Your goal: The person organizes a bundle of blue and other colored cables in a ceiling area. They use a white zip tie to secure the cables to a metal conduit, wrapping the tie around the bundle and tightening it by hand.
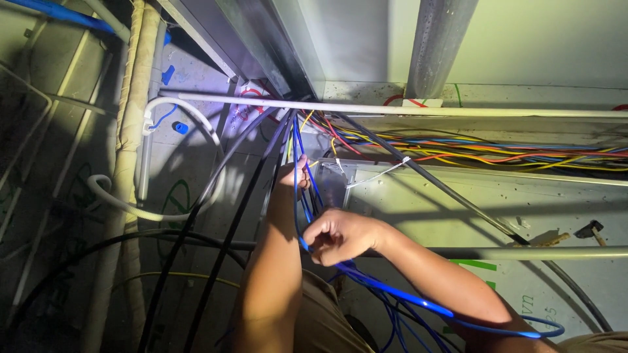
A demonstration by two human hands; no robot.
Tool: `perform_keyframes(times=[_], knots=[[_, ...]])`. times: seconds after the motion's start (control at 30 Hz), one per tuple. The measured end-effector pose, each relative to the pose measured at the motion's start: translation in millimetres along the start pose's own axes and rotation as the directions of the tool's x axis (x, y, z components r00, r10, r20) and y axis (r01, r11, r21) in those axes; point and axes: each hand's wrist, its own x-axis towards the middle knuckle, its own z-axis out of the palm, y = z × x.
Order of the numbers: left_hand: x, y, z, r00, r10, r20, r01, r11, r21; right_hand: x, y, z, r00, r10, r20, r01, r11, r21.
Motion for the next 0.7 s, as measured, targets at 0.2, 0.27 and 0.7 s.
perform_keyframes(times=[0.2, 0.27, 0.7], knots=[[12, -10, -2, 1.0, -0.025, -0.006, 0.026, 0.997, 0.079, -2, -44, 17, 0.974, -0.065, 0.219, 0.07, 0.997, -0.013], [35, -24, -17, 0.971, 0.035, 0.238, -0.033, 0.999, -0.009, -5, -70, 24, 0.933, 0.121, 0.337, -0.029, 0.963, -0.266], [-67, 21, 19, 0.972, 0.201, 0.119, -0.194, 0.979, -0.068, -2, -126, 54, 0.799, -0.168, 0.577, 0.22, 0.975, -0.021]])
